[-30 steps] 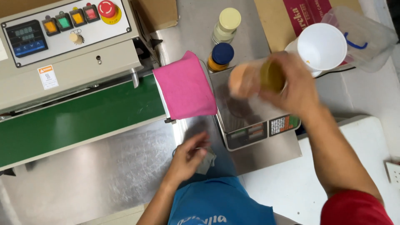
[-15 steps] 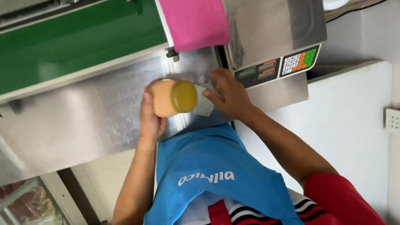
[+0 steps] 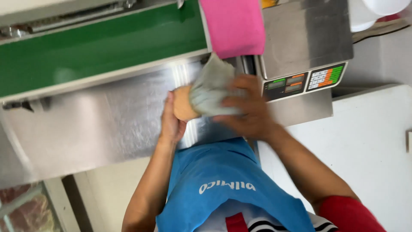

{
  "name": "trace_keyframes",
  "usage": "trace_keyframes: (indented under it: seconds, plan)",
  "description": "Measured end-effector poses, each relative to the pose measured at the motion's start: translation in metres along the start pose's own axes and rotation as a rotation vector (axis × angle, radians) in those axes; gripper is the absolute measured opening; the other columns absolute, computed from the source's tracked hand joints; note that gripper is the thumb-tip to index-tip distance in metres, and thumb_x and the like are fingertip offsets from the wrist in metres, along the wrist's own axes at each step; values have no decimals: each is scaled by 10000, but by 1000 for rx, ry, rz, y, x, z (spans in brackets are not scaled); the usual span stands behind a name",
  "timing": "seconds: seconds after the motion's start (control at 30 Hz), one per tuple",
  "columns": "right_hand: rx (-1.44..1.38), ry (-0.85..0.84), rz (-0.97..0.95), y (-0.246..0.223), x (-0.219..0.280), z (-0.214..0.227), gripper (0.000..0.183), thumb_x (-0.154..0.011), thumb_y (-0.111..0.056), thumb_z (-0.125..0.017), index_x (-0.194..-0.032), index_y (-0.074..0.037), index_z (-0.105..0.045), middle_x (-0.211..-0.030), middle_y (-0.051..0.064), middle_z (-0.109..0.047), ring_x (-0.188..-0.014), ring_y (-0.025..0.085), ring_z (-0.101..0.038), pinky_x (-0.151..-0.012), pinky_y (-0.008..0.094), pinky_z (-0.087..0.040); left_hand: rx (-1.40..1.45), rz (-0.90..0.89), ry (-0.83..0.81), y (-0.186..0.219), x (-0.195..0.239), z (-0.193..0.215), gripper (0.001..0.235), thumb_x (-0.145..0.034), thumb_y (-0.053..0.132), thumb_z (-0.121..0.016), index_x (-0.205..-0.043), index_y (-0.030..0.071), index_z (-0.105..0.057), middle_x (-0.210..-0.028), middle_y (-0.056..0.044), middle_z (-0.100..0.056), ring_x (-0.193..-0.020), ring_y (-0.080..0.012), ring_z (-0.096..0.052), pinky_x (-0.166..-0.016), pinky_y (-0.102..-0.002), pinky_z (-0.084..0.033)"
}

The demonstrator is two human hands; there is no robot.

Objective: The person wipes a white countertop and a stainless steel work surface with a cloth. They move several spice jars and a digital scale to clear space, then wipe the surfaces again. They also handle a plastic container and a tub of chocolate spread, placing them aside before continuing to wipe the area.

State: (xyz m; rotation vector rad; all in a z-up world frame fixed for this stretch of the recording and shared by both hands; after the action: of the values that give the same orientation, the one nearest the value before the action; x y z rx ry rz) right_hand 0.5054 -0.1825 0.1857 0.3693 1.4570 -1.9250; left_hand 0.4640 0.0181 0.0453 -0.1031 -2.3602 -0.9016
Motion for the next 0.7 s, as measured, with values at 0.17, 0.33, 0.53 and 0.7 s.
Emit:
trace_keyframes:
  seconds: [0.17, 0.33, 0.53, 0.7]
  plan:
    - [58, -44, -27, -11, -47, -42, 322, -979, -325, -709, -1223, -118, -740, -1260, 170, -640, -1233, 411, -619, -1089, 517, -478, -116, -53, -144, 11, -23, -17, 467, -986, 496, -626, -1222, 93, -647, -1050, -153, -718, -945, -289, -740, -790, -471, -659]
    - [-206, 52, -577, 31, -50, -39, 235, -1024, -314, -648, -1135, -127, -739, -1036, 100, -699, -1017, 217, -675, -971, 397, -515, -537, -331, -203, 63, 14, -38, 522, -987, 392, -659, -1425, 123, -570, -1189, -129, -658, -1114, -217, -637, -978, -417, -590]
    - [-861, 380, -1017, 33, -6, -62, 344, -990, -290, -585, -1214, -52, -690, -988, 185, -759, -878, 243, -742, -799, 394, -610, -253, -279, -232, 63, 26, -43, 652, -961, 500, -609, -1444, 68, -544, -1233, -157, -636, -1140, -246, -626, -994, -460, -571]
    - [-268, 398, -317, -41, -33, -59, 729, -1039, -614, -495, -1397, 20, -546, -1368, 194, -603, -1305, 273, -594, -1132, 433, -463, 79, 93, -300, 47, 45, -67, 727, -980, 691, -465, -1283, 64, -672, -1142, -211, -736, -1023, -351, -744, -870, -543, -633]
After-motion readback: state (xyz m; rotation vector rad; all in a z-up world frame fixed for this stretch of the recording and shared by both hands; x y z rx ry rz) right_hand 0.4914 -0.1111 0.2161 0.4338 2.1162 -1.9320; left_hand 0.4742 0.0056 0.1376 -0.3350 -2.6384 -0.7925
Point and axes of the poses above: each hand's wrist, its own x-axis away from the middle knuckle, its own z-axis out of the back of the hand, y = z × x, the point moved 6 cm from there along -x, towards the middle knuckle
